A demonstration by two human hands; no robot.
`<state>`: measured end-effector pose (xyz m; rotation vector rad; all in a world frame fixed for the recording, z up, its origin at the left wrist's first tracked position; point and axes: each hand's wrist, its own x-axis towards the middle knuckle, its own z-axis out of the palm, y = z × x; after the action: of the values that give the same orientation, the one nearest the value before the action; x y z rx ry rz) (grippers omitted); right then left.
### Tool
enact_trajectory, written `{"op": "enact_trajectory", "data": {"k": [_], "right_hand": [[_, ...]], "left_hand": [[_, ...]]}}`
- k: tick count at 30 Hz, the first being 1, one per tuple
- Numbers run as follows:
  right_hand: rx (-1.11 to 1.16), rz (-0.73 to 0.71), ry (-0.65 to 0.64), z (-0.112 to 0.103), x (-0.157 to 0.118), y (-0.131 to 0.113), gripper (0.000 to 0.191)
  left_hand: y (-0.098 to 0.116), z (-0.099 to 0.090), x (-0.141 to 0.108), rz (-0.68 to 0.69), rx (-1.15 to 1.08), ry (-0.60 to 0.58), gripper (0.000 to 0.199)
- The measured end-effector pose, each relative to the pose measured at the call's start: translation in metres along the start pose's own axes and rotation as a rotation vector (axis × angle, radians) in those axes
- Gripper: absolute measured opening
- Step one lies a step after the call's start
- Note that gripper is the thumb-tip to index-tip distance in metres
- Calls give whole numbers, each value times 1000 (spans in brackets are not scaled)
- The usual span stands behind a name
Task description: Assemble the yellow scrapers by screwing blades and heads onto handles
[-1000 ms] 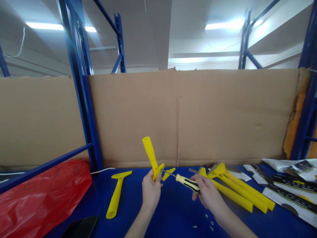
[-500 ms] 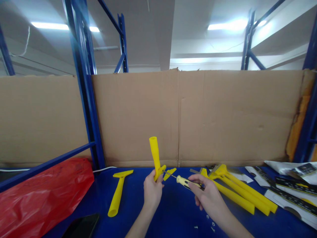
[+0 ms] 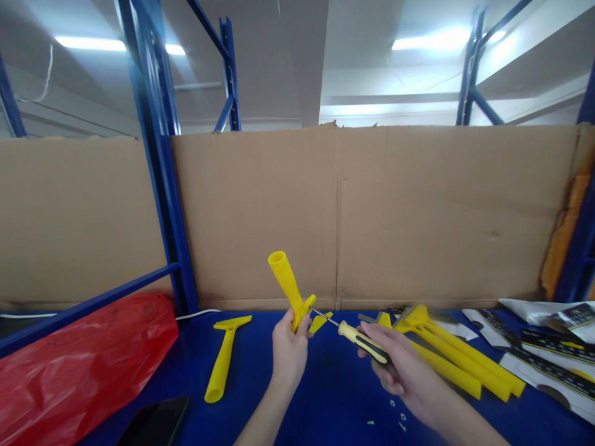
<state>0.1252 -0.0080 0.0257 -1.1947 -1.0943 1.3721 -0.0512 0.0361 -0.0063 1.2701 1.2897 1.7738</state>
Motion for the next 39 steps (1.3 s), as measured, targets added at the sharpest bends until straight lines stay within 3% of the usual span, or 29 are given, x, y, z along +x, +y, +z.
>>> {"op": "enact_trajectory", "data": {"k": [3,5,11,13,16,20,23,26,30,34,36,39], "right_hand": [[-339,-302,46,0,4,8,27],[-460,-375,18,0,6,11,22],[-48,-5,-178,4,1,9,35],[-43,7,-170,3,1,8,33],[-248,-49,-140,0,10,13,29],[-665,-309,-38,-5,22,30,23],[-1051,-425,109,-8,24,38,20],[-1248,-454,155,-9,24,42,17],[-1377,-510,155,-9,24,46,8],[-1473,-647,206,-4,18,43,15],[-1462,-789,243,3,11,37,15],[-1283,-1110,273,21,-3,37,8]], "left_hand": [[-5,1,-2,-21,11,-16,32],[-8,0,-2,-10,8,-26,32],[2,-4,0,93,22,-27,25],[4,-2,0,81,35,-35,21],[4,0,0,-5,135,-34,19],[8,-5,0,-110,363,22,16],[17,-13,3,-57,497,30,7],[24,-19,5,31,556,31,11],[21,-18,6,74,460,38,27],[12,-14,6,43,342,30,32],[8,-12,5,7,301,10,33],[4,-8,1,-26,275,-29,31]]}}
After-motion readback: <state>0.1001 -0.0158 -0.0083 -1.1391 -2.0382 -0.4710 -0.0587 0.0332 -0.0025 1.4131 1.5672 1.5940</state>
